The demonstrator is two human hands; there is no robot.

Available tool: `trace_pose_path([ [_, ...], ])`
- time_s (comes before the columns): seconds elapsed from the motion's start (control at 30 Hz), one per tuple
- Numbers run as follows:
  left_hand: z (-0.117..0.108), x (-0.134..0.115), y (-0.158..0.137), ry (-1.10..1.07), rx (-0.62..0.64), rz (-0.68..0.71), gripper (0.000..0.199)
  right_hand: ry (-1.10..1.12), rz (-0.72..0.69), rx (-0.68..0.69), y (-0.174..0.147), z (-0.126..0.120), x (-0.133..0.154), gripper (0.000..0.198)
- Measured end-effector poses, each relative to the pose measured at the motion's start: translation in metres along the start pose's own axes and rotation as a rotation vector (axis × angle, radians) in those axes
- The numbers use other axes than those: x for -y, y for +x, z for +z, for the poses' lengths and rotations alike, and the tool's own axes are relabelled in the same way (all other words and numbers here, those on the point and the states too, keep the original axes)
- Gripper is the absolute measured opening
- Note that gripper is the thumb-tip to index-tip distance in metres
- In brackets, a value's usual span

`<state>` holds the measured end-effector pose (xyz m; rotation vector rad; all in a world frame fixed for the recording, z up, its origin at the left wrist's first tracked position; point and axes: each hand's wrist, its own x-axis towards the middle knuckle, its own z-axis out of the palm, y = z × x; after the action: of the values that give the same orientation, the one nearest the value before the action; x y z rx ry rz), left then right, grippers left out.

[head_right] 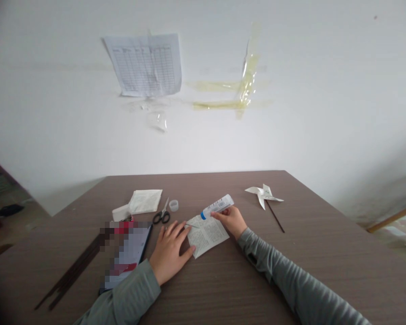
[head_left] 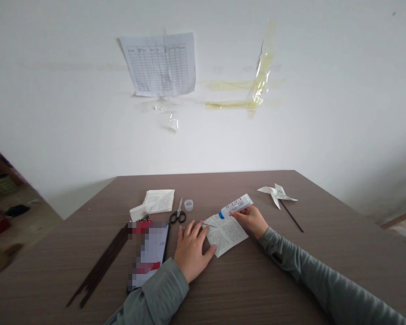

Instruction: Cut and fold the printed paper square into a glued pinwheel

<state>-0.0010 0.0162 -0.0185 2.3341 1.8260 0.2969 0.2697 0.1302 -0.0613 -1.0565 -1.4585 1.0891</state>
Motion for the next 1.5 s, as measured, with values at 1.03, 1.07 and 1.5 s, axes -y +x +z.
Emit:
trace_pose_path([
  [1.03,-0.0074,-0.0020,0.0035,-0.032,0.058,-0.046,0.067,-0.586,-0.437,0.021,-0.0080,0.0062,-0.0037,0.028],
  [1.07,-0.0070,-0.0018,0.0032,-0.029,0.058,-0.045,0.067,-0.600,-0.445,0.028,-0.0081,0.0061,-0.0042,0.028],
  [1.5,-0.0098,-0.0020,0.0026,-0.032,0.050,-0.035,0.068,-0.661,-0.485,0.016,-0.0079,0.0046,-0.0009,0.021],
])
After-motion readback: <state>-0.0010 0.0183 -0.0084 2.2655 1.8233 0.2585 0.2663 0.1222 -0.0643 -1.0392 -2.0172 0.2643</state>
